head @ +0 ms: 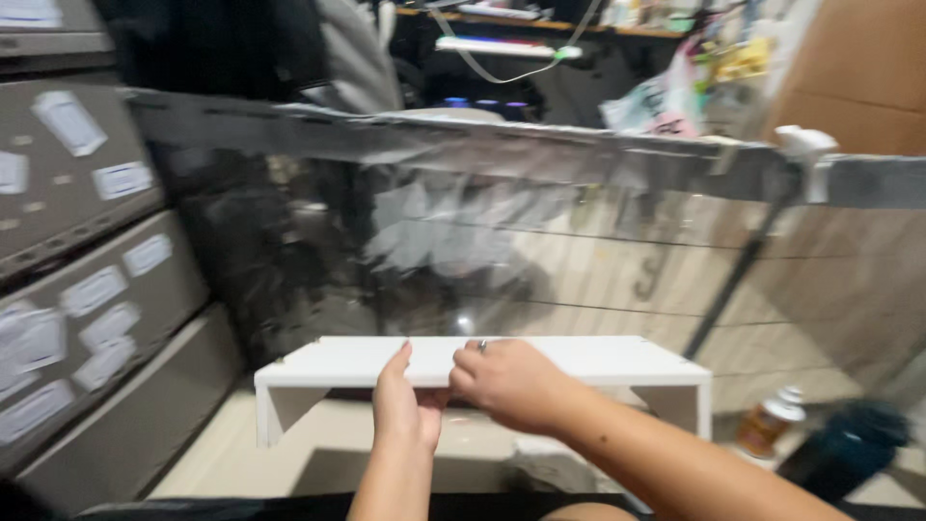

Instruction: The person wipes a white surface with a cloth, then sprays a cleaning solution onto a white rectangular board and wipes it. They also wipe a clear plastic container with a cloth.

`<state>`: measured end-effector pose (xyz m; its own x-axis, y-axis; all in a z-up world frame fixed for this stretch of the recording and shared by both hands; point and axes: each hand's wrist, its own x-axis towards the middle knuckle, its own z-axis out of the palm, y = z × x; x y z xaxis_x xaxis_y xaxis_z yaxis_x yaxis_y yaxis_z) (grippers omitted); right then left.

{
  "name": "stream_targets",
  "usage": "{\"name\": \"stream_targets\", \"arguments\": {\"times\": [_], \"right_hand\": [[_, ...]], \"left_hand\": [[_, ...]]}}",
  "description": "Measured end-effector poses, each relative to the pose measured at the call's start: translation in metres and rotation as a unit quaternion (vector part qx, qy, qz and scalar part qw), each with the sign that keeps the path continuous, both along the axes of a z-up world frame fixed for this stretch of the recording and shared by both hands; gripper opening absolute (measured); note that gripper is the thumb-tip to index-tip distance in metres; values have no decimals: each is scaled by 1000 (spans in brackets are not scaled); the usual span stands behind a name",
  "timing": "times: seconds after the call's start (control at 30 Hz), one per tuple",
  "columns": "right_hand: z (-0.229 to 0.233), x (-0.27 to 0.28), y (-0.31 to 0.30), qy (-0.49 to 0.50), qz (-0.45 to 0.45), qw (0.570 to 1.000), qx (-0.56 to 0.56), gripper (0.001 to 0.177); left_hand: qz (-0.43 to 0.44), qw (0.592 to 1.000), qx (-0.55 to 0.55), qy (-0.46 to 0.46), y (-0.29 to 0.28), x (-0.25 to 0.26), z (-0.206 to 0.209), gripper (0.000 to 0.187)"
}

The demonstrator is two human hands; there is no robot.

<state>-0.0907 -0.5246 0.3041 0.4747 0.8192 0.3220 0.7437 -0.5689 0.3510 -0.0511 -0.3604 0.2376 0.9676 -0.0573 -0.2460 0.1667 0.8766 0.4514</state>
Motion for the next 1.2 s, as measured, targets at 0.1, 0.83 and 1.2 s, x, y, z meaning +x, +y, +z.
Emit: {"name": "stream_targets", "arguments": {"times": [0.1, 0.83, 1.2], "right_hand": [[-23, 6, 43, 50, 7, 997, 50, 28], [-258, 120, 21, 483, -474, 553, 486, 66], [-281, 131, 51, 369, -455, 654, 480, 77]], "left_hand": [[82, 996, 6, 40, 46, -6, -24, 42], [180, 977, 34, 108, 196, 72, -166, 55], [202, 957, 10, 207, 196, 84, -232, 72]]}}
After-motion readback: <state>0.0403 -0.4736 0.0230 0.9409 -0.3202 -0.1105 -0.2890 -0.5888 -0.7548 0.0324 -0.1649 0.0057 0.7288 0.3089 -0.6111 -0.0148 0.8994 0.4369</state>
